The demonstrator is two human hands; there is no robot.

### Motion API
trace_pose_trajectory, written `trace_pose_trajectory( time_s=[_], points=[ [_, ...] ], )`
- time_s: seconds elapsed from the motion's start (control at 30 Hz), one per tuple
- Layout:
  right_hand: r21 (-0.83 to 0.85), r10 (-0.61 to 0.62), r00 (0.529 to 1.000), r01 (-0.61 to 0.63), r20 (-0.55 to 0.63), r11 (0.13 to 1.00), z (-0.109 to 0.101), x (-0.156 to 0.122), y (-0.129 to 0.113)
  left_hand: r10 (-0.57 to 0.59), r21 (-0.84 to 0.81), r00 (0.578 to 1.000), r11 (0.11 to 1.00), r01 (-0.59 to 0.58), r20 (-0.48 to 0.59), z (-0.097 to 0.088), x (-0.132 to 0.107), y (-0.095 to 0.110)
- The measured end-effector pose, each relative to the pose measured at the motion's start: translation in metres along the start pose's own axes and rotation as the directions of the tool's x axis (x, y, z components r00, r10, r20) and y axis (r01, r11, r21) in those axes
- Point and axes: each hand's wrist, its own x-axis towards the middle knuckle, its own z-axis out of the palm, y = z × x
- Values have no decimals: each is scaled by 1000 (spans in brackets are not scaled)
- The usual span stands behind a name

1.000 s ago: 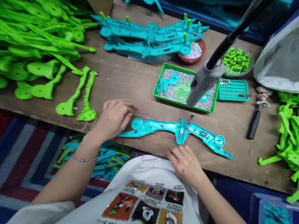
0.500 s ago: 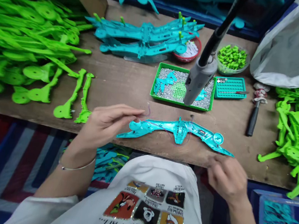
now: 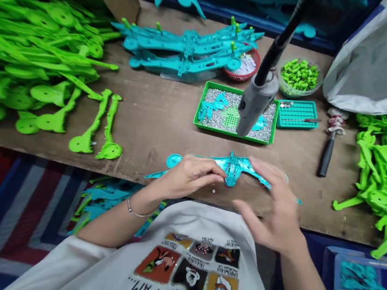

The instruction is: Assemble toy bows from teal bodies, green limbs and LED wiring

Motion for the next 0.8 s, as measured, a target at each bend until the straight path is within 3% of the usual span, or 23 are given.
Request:
trace_pose_trajectory(
  time_s=[0.03,0.07,0.13,0.27,0.4,0.47,0.57,0.67,0.8],
  points=[
    [24,-6,992,3,124,1000,12,16,-3,10,4,1000,1000,-10,-15,3,1,2],
    [53,-59,980,50,190,997,23,29,-4,18,10,999,1000,-17,-44,5,1,3],
    [104,-48,956,19,288,994,36,44,-2,14,18,991,1000,-12,-130,7,0,5],
    [110,130,960,-161,246,981,28,41,4,-57,39,954,997,71,-295,8,-5,3],
    [5,116,973,-119,198,993,12,28,7,-80,34,971,995,90,-227,20,-7,-7],
    [-73,98,975,-85,201,994,13,24,15,-92,71,979,992,106,-180,31,-7,-13],
    [-338,120,973,-46,199,940,22,19,31,-150,144,976,974,173,-158,42,-9,-21],
    [-588,177,953,2,248,809,27,19,42,-210,166,947,953,254,-244,41,-14,-28],
    [-709,216,908,115,359,695,28,24,42,-230,235,910,918,321,-343,35,-27,-36]
  ],
)
